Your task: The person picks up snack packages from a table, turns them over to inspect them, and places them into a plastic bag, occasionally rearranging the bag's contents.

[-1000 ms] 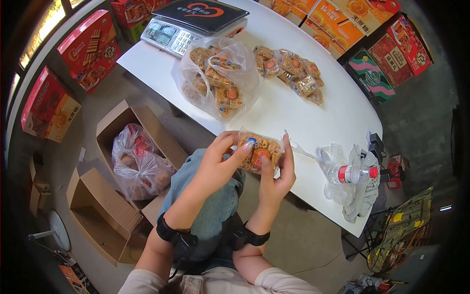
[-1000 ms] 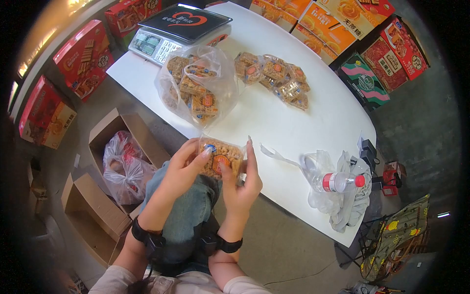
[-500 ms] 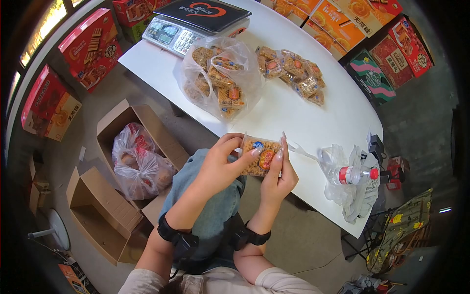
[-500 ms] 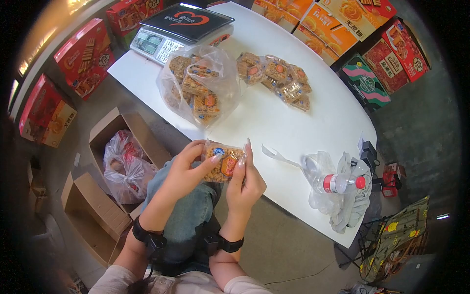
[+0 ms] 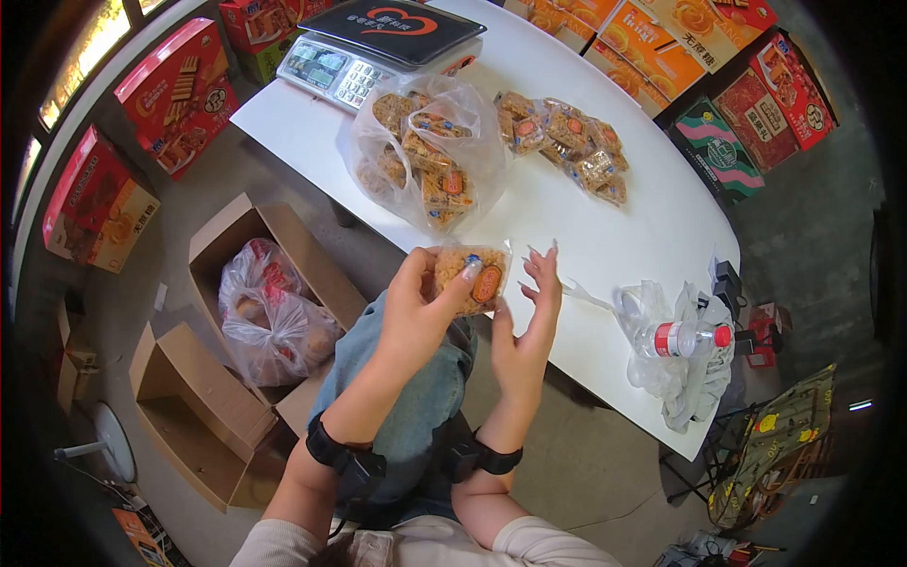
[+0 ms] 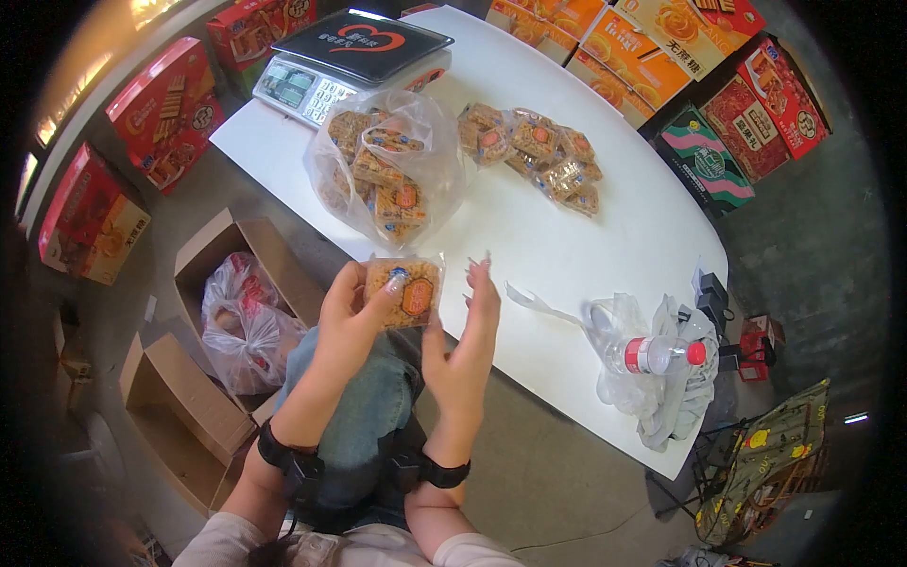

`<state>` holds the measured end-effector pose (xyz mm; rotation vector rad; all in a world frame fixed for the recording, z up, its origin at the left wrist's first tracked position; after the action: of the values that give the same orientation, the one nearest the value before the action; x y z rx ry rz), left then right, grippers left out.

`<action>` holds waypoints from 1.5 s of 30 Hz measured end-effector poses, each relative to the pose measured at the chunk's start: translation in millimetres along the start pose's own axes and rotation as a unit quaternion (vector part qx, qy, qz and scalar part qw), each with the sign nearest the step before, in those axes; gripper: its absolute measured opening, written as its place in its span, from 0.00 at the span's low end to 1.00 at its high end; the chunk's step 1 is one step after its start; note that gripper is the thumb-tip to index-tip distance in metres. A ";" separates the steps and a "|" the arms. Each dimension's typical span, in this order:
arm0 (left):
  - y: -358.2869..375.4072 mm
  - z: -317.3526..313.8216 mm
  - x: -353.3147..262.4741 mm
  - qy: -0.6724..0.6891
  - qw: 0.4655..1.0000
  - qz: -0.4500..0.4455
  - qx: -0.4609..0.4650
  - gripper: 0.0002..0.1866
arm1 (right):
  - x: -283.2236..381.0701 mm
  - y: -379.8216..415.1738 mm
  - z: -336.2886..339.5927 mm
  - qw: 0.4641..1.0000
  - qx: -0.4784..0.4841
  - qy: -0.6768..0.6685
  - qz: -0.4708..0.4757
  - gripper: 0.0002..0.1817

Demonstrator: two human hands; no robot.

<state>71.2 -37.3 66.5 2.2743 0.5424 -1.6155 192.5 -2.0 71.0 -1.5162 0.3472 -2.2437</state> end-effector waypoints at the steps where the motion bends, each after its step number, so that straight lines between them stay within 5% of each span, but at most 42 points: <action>1: -0.9 2.0 1.1 -0.004 1.000 0.010 -0.009 0.16 | 0.7 0.1 0.9 0.998 0.044 0.013 0.046 0.39; 6: -1.7 3.0 0.4 -0.065 0.997 0.032 -0.033 0.17 | 16.6 -0.7 -2.6 0.976 0.169 0.103 0.090 0.46; 13: 2.5 -3.2 0.7 -0.192 0.979 -0.048 0.048 0.17 | 4.5 4.4 -8.3 0.989 0.105 0.097 0.022 0.47; 17: 0.6 -1.0 0.0 -0.144 0.988 -0.004 0.050 0.18 | -3.6 3.4 0.3 1.000 -0.016 0.023 -0.001 0.45; 19: 0.3 -0.4 0.6 -0.123 0.991 0.029 0.051 0.19 | 1.6 3.4 3.4 0.927 -0.055 -0.353 -0.110 0.46; 20: 1.4 -1.1 -0.1 -0.094 0.992 0.050 0.073 0.19 | -3.2 4.8 3.8 0.908 -0.052 -0.402 -0.110 0.47; 25: 7.2 -5.7 -5.2 -0.142 0.981 0.038 0.127 0.17 | -2.0 5.2 -5.2 0.905 0.007 -0.418 -0.082 0.45; 27: 4.7 -4.5 0.5 -0.144 0.988 0.004 0.055 0.17 | 1.6 5.1 -4.5 0.966 -0.011 -0.250 -0.062 0.36; 31: 1.0 1.7 -5.9 -0.174 0.982 0.065 0.044 0.13 | 9.1 3.1 2.9 0.975 -0.013 -0.200 -0.095 0.28; 37: -5.8 7.3 0.8 -0.032 0.998 0.049 0.027 0.13 | 2.1 -23.4 6.1 0.942 -0.093 -0.298 -0.123 0.21; 39: -13.6 12.9 4.1 -0.118 0.985 -0.097 -0.075 0.12 | -4.8 -36.9 3.6 0.947 -0.088 -0.276 -0.137 0.19; 45: -51.1 15.6 -9.5 -0.260 0.931 -0.158 -0.202 0.15 | -26.8 -89.3 -49.1 0.951 0.032 -0.297 -0.085 0.18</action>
<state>31.6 -0.4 69.1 1.4378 1.0179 -1.9372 138.5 88.4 68.1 -2.1464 -0.0391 -1.7656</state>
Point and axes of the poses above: each hand's wrist, its own y-axis away from the middle knuckle, its own z-axis out of the back of the hand, x = y × z, the point moved 1 cm from there along -y, towards the middle knuckle, and after that the axes turned 1 degree about z, right-handed, at the moved point
